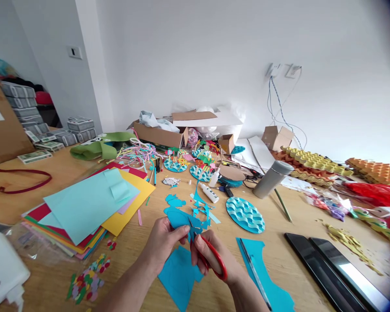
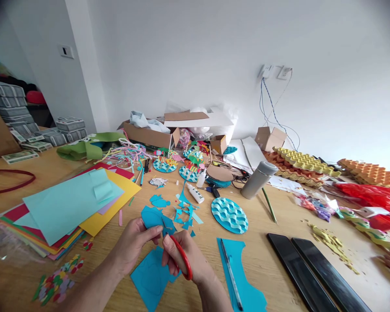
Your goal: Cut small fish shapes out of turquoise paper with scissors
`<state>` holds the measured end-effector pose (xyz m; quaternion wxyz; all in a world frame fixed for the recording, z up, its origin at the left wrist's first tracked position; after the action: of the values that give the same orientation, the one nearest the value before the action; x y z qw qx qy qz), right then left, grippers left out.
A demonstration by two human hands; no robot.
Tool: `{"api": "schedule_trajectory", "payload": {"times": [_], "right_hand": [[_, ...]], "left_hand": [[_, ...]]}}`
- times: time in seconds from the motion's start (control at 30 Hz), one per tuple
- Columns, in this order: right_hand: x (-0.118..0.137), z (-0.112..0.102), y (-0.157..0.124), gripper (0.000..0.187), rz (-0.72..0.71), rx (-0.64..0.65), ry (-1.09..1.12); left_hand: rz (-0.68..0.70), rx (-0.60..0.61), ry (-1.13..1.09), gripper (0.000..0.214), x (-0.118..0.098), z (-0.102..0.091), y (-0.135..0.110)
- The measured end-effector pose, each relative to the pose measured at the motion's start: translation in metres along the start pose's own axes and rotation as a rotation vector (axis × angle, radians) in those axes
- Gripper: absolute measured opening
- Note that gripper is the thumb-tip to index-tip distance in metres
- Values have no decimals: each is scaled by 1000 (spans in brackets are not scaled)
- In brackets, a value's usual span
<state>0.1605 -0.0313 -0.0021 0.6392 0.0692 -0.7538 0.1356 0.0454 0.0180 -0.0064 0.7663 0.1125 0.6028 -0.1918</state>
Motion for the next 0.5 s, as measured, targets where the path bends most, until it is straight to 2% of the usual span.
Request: {"api": "schedule_trajectory", "payload": {"times": [0.5], "right_hand": [[-3,0,1,70,6,-11,-2]], "left_hand": [[1,-27,-6,24,-1,0,-1]]}}
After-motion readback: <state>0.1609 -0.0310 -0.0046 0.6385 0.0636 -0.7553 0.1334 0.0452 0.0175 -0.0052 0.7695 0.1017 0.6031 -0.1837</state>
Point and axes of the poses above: each hand's wrist, its own y-axis towards the middle knuckle, its own z-axis out of the palm, x = y × z, the point moved 5 cm from there along y, towards the middle knuckle, and after that the axes turned 4 degrees about y, right-handed, at the moved point
